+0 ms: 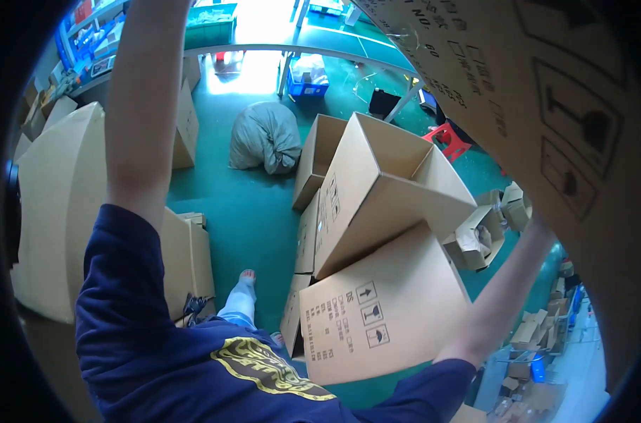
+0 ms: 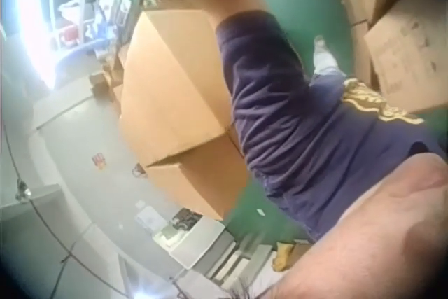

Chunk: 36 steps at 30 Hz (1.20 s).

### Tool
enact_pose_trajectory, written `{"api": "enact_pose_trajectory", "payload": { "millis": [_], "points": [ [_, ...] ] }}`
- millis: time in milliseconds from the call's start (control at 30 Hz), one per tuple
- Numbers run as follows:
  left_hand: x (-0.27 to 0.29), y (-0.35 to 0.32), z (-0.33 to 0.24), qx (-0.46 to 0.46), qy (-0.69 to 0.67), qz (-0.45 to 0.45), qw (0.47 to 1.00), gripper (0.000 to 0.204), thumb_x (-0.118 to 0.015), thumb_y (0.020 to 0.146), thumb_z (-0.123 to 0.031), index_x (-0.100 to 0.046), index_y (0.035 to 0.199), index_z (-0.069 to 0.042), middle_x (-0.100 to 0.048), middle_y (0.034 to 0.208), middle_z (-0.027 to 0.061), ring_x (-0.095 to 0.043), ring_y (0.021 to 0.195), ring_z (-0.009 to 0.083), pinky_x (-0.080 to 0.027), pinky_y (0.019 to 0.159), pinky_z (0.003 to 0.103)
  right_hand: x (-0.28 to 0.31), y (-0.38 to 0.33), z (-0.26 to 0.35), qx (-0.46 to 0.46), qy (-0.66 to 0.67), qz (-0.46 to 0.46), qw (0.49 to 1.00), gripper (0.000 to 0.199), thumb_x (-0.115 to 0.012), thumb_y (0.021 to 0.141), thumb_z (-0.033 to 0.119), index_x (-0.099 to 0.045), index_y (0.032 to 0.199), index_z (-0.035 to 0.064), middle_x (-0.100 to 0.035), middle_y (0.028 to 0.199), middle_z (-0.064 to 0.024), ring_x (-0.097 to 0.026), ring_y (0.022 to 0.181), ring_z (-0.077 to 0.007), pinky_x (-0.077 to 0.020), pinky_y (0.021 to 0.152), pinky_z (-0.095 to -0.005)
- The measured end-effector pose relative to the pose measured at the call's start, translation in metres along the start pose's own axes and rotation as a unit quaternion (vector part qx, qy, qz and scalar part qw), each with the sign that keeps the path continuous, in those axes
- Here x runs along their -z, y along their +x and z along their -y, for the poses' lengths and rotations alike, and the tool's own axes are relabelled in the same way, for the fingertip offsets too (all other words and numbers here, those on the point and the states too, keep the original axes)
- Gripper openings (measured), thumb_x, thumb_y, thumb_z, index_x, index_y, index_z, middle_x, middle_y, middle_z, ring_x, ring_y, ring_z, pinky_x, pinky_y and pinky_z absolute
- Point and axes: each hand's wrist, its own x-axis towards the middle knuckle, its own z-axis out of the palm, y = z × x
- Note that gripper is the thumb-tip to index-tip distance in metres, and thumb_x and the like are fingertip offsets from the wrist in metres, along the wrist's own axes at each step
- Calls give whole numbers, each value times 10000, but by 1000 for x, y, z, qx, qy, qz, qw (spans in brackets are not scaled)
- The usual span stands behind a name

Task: Weighing and packing items into cardboard boxes and sealing them with tape.

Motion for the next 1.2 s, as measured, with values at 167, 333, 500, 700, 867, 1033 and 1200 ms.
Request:
{"api": "enact_pose_trajectory", "payload": {
  "millis": [167,333,500,700,867,1033,1200],
  "points": [
    [41,-5,147,172,135,191,957,522,-673,888,-321,-559,1287,-5,-578,1295,159,-552,1184,201,-470,951,356,54,67,-55,-79,-10,-43,996,609,-595,869,499,-536,1281,55,-576,1263,-142,-505,1228,-318,-357,1060,-541],
    [46,-6,248,280,234,341,866,493,-689,877,-279,-573,1270,-5,-591,1276,153,-555,1174,186,-482,933,363,101,101,-92,-127,-26,-81,988,598,-595,870,490,-538,1277,56,-579,1258,-140,-511,1220,-316,-363,1056,-536],
    [-58,-82,349,151,-447,111,875,632,-718,865,-216,-445,1427,-118,-543,1351,184,-589,1151,251,-502,939,341,162,94,-130,-139,-43,-136,980,587,-595,872,481,-540,1273,57,-582,1252,-139,-516,1213,-313,-370,1052,-531],
    [-99,-106,411,477,-385,-127,780,655,-443,987,-509,-396,1419,-19,-599,1261,138,-580,1167,254,-463,981,369,242,66,-178,-154,-60,-242,956,574,-595,873,471,-542,1269,59,-586,1245,-137,-522,1204,-311,-378,1047,-526],
    [-117,-184,518,536,-430,-94,720,650,-414,1000,-498,-371,1434,-15,-553,1314,138,-525,1223,256,-420,1021,364,256,40,-207,-193,-66,-356,912,563,-595,875,462,-544,1266,60,-589,1240,-135,-527,1196,-308,-384,1043,-521],
    [-238,-203,557,585,-487,-110,639,644,-377,1016,-484,-340,1451,-11,-496,1381,139,-456,1292,259,-367,1070,358,262,64,-216,-244,-104,-431,863,552,-595,876,453,-546,1262,61,-592,1234,-134,-532,1189,-306,-391,1038,-516],
    [-320,-249,565,642,-506,-153,556,638,-340,1031,-470,-309,1469,-6,-438,1447,140,-388,1362,261,-313,1120,352,281,118,-261,-311,-118,-474,815,541,-595,878,444,-548,1258,63,-595,1228,-132,-537,1181,-304,-397,1034,-512]
  ]
}}
